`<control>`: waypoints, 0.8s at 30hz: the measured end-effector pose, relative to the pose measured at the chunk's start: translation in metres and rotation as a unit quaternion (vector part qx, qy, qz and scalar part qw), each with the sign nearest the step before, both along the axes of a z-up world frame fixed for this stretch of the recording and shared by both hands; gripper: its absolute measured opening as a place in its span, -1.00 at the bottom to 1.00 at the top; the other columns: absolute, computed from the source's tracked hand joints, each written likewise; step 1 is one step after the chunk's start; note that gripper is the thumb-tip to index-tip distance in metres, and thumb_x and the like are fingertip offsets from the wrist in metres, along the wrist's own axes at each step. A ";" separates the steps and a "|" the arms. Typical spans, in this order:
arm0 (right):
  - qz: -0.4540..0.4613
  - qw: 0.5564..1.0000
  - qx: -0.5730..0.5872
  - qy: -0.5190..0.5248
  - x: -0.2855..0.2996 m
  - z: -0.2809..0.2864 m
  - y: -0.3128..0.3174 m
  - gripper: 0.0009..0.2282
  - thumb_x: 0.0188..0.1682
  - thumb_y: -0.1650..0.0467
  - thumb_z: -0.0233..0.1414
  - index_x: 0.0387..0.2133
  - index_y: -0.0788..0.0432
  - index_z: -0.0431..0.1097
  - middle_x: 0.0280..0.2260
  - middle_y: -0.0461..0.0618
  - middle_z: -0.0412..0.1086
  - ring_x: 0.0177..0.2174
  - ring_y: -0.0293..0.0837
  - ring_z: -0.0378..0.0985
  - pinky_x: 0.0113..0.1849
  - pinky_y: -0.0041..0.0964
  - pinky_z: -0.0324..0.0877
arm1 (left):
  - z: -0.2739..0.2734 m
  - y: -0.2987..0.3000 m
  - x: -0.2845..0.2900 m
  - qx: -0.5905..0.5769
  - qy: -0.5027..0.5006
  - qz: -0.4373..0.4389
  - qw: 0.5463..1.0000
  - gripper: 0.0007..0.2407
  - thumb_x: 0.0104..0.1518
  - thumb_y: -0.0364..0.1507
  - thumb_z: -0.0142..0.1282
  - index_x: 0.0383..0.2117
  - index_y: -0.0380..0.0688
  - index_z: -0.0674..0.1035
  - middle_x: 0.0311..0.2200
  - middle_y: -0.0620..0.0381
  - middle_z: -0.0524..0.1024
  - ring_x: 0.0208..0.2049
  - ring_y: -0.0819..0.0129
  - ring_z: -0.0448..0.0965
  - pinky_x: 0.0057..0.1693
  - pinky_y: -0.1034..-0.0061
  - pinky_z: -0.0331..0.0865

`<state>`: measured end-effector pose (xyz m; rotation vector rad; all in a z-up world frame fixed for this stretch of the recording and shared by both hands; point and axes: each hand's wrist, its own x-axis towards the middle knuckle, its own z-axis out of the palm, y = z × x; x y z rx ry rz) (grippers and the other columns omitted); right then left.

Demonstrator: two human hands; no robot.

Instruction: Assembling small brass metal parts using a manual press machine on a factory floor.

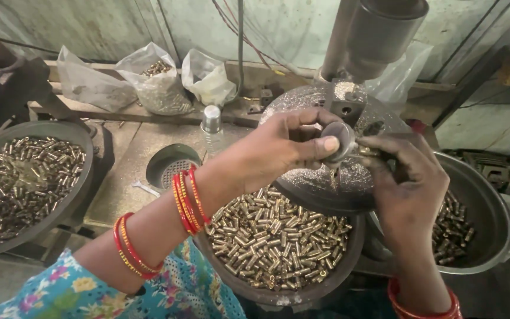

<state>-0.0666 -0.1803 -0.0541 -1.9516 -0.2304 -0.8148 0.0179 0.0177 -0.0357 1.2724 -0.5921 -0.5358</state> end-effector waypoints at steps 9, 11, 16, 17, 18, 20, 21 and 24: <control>0.015 0.997 0.066 0.028 0.003 0.005 -0.001 -0.79 0.09 0.59 0.05 -0.04 0.22 0.49 -0.16 -0.06 0.49 -0.17 -0.31 0.48 -0.09 -0.44 0.36 | 0.000 -0.003 -0.001 -0.028 0.022 -0.004 0.999 -0.78 0.23 -0.50 0.17 -0.03 -0.25 0.56 -0.19 0.11 0.62 -0.14 0.42 0.61 0.11 0.46 0.52; 0.064 0.985 0.146 0.066 0.001 0.008 -0.002 -0.86 0.15 0.57 -0.02 -0.08 0.26 0.43 -0.17 -0.02 0.50 -0.15 -0.29 0.50 -0.04 -0.43 0.38 | 0.007 -0.001 -0.002 0.022 -0.023 0.005 0.999 -0.77 0.21 -0.50 0.18 -0.03 -0.27 0.56 -0.21 0.11 0.62 -0.14 0.43 0.62 0.13 0.48 0.54; 0.176 0.918 0.347 0.074 0.013 -0.006 -0.012 -0.90 0.16 0.56 0.00 -0.10 0.26 0.37 -0.13 0.11 0.50 -0.08 -0.15 0.56 0.04 -0.28 0.46 | 0.008 0.000 -0.002 0.024 -0.044 0.009 0.999 -0.73 0.17 -0.50 0.22 -0.02 -0.27 0.55 -0.20 0.15 0.61 -0.15 0.46 0.61 0.12 0.48 0.54; 0.207 0.885 0.410 0.071 0.014 -0.007 -0.012 -0.89 0.14 0.57 0.02 -0.10 0.25 0.36 -0.10 0.15 0.50 -0.05 -0.08 0.58 0.06 -0.21 0.49 | 0.008 -0.001 -0.001 0.031 -0.052 0.013 0.998 -0.71 0.14 -0.50 0.23 -0.01 -0.26 0.55 -0.20 0.16 0.61 -0.15 0.46 0.61 0.12 0.48 0.54; 0.206 0.885 0.411 0.071 0.014 -0.007 -0.011 -0.89 0.14 0.57 0.02 -0.10 0.25 0.36 -0.10 0.15 0.50 -0.05 -0.08 0.58 0.06 -0.21 0.49 | 0.008 -0.001 -0.001 0.031 -0.052 0.012 0.998 -0.71 0.14 -0.50 0.23 -0.01 -0.26 0.55 -0.20 0.16 0.61 -0.15 0.46 0.61 0.12 0.48 0.54; 0.220 0.869 0.439 0.065 0.015 -0.008 -0.009 -0.89 0.13 0.56 0.01 -0.11 0.23 0.34 -0.05 0.20 0.51 -0.01 -0.02 0.59 0.06 -0.12 0.52 | 0.007 -0.001 -0.002 0.010 -0.041 0.000 0.999 -0.71 0.15 -0.50 0.25 -0.01 -0.28 0.55 -0.21 0.15 0.60 -0.16 0.45 0.60 0.09 0.47 0.55; 0.220 0.869 0.439 0.065 0.017 -0.009 -0.009 -0.89 0.13 0.56 0.01 -0.11 0.23 0.34 -0.05 0.20 0.51 -0.01 -0.02 0.59 0.06 -0.12 0.52 | 0.005 -0.003 -0.001 0.010 -0.041 0.000 0.999 -0.71 0.15 -0.50 0.25 -0.01 -0.28 0.55 -0.21 0.15 0.60 -0.16 0.45 0.60 0.09 0.47 0.55; 0.220 0.855 0.463 0.073 0.020 -0.013 -0.006 -0.90 0.14 0.55 -0.01 -0.11 0.22 0.33 -0.02 0.21 0.49 -0.01 -0.01 0.58 0.04 -0.10 0.53 | 0.004 -0.004 -0.002 0.020 -0.089 0.015 0.996 -0.71 0.14 -0.52 0.27 -0.02 -0.29 0.56 -0.21 0.16 0.60 -0.16 0.48 0.58 0.09 0.51 0.53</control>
